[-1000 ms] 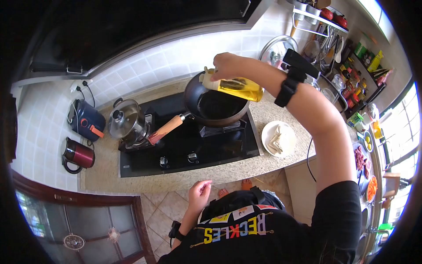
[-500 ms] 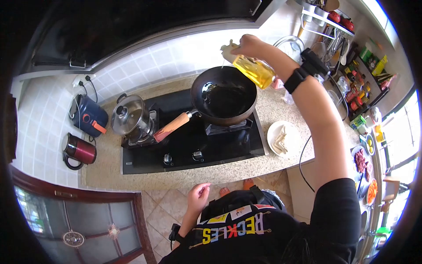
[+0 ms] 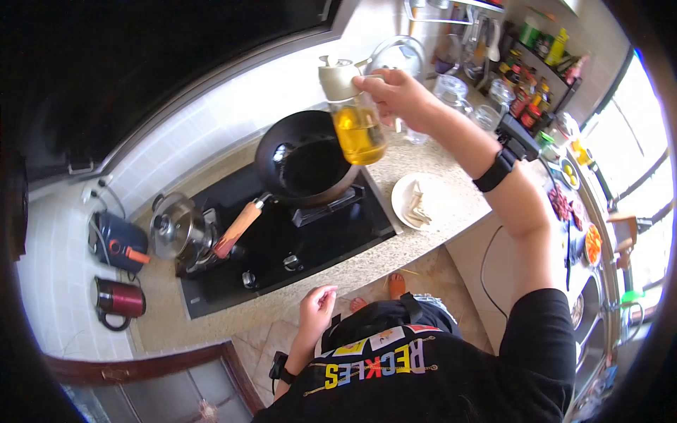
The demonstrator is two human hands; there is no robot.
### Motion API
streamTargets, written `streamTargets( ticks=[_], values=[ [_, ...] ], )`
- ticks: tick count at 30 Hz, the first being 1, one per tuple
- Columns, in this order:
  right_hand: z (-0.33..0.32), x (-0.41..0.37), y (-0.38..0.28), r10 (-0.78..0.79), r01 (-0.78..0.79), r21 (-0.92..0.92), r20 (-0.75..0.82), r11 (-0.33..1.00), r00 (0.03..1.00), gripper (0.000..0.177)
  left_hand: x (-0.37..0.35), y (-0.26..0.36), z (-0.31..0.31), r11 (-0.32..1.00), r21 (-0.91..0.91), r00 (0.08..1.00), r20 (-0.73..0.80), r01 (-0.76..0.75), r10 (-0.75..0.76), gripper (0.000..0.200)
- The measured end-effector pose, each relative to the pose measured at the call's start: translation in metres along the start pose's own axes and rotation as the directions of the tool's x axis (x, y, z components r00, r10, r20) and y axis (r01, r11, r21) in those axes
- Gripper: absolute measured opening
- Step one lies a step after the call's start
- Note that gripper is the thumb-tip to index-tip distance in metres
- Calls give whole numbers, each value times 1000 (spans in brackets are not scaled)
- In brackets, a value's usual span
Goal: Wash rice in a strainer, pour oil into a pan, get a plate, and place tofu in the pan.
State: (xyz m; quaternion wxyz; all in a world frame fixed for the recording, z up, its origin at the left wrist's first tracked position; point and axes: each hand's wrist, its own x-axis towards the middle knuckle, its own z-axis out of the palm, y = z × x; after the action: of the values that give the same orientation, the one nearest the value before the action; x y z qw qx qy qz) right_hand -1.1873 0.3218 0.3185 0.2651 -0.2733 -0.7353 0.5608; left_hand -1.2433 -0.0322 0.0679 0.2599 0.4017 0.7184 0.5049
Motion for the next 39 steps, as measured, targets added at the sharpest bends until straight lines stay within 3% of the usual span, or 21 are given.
streamTargets(
  ticks=[1,3,5,6,10,17,19,22,25,28,33,39],
  values=[
    [5,-10,-3,-8,11,27,-91,1000,996,40,5,-3,2,999,-15,999,12,-34,34,12],
    [-12,-31,-4,-5,21,169,-94,985,996,38,1,-14,13,1000,-14,999,36,-26,27,12],
    [-27,-39,7,-50,60,331,-40,942,998,22,3,-19,17,998,-28,996,73,-55,57,12],
    [-38,-47,9,-60,72,373,-44,925,997,20,2,-13,20,1000,-19,997,81,2,-1,13],
    [-82,-83,9,-16,107,333,-266,937,964,21,6,-10,27,994,0,989,107,106,-106,13],
    [-210,-133,55,-20,178,241,-540,954,842,18,33,7,71,995,-13,992,85,96,-95,13],
    [-246,-136,90,-25,202,187,-673,961,739,21,43,31,92,995,-49,993,84,91,-87,14],
    [-289,-131,152,-2,103,68,-829,992,559,19,56,49,121,998,-25,993,104,63,-60,14],
    [-317,-121,216,-3,67,29,-900,997,436,19,67,64,150,999,2,994,104,34,-34,14],
    [-343,-107,279,-32,94,6,-918,996,396,20,73,77,173,997,50,991,113,63,-68,13],
    [-372,-84,344,103,159,171,-927,973,362,20,76,90,201,993,81,986,131,88,-99,14],
    [-396,-56,400,38,141,75,-968,987,248,21,76,105,218,979,145,983,93,145,-159,14]
  ],
)
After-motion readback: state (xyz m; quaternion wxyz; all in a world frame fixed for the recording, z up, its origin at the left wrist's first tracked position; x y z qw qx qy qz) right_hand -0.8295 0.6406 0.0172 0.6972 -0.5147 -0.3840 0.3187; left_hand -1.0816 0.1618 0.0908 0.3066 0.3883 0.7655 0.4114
